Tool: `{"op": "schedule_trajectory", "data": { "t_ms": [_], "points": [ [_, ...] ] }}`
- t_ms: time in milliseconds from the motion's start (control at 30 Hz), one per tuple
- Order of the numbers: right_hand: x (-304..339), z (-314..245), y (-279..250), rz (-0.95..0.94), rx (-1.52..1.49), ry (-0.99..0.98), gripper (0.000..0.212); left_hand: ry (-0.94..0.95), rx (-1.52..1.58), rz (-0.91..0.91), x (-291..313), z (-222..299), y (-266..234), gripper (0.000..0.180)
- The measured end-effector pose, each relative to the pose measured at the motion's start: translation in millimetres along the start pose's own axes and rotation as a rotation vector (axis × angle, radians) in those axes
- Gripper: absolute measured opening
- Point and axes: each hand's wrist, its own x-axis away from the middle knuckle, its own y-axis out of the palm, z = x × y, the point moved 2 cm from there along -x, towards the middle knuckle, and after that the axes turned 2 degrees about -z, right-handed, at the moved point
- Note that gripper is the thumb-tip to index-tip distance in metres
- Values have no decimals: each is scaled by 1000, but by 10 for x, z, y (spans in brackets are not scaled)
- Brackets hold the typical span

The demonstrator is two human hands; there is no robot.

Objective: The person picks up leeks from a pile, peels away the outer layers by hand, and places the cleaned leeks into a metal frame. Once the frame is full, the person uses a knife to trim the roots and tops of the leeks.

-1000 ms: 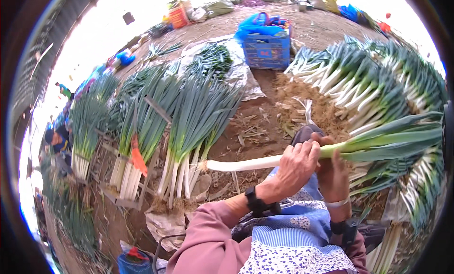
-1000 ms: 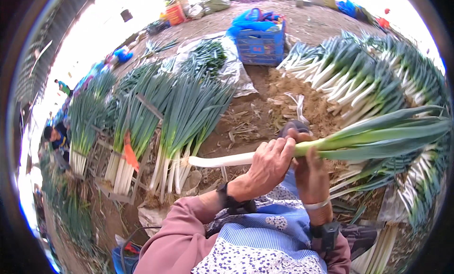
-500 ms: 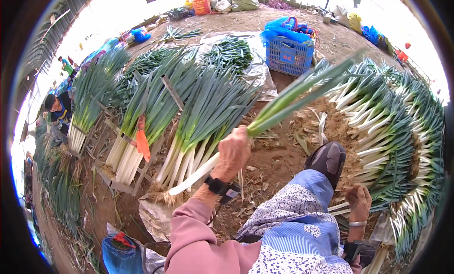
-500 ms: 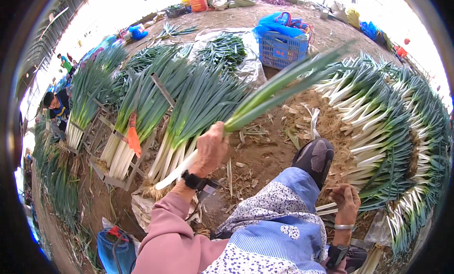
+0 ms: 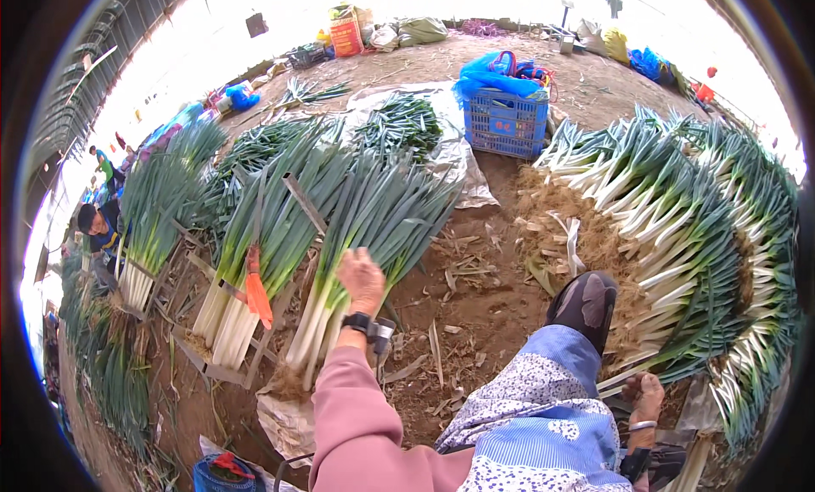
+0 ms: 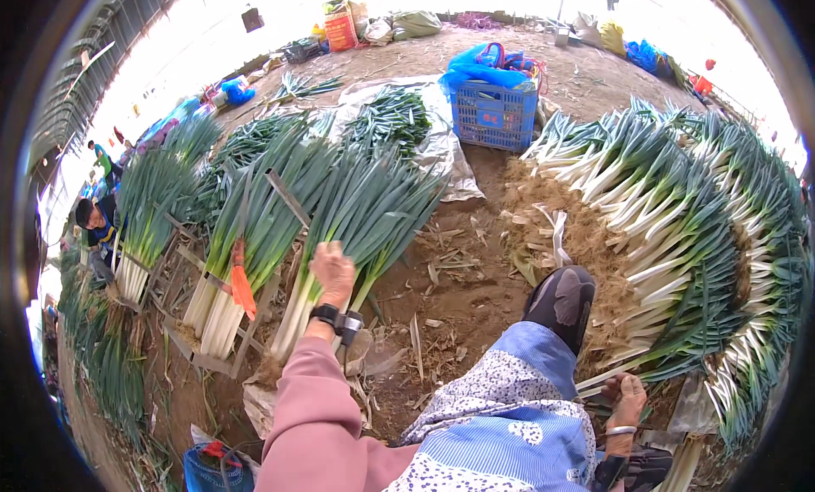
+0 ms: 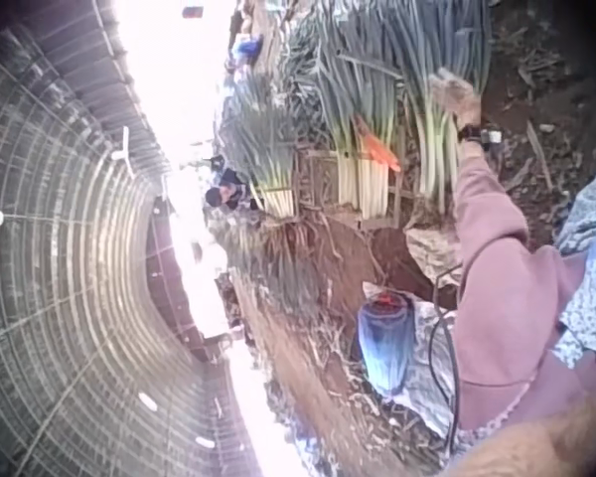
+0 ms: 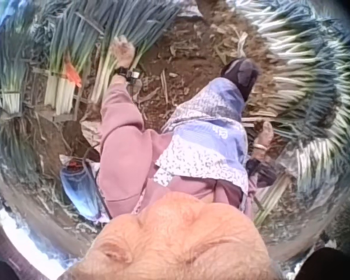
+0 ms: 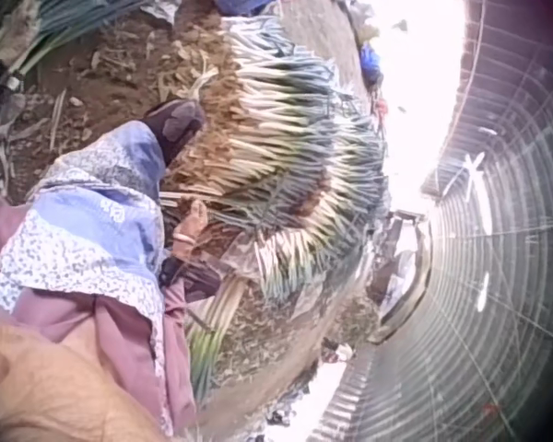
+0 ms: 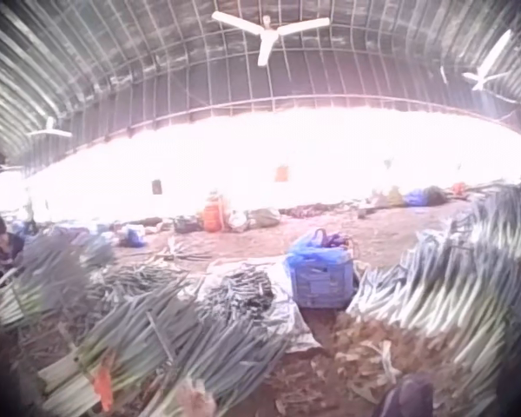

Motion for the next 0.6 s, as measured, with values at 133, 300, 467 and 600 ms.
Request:
{"op": "schedule_trajectory", "data": {
  "t_ms": [133, 300, 467, 600],
  "points": [
    [35, 118, -111, 45, 56, 61, 20, 336, 360, 40, 91, 1227, -204, 28],
    [2, 211, -382, 71, 72, 52, 21, 619, 741, -7, 159, 2654, -752, 26],
    [-94, 521, -697, 172, -1, 129, 18, 864, 1032, -117, 434, 3644, -1245, 18],
    [-63, 810, -1025, 289, -36, 222, 17, 1078, 1110, -304, 740, 4344, -1356, 26]
  ]
}}
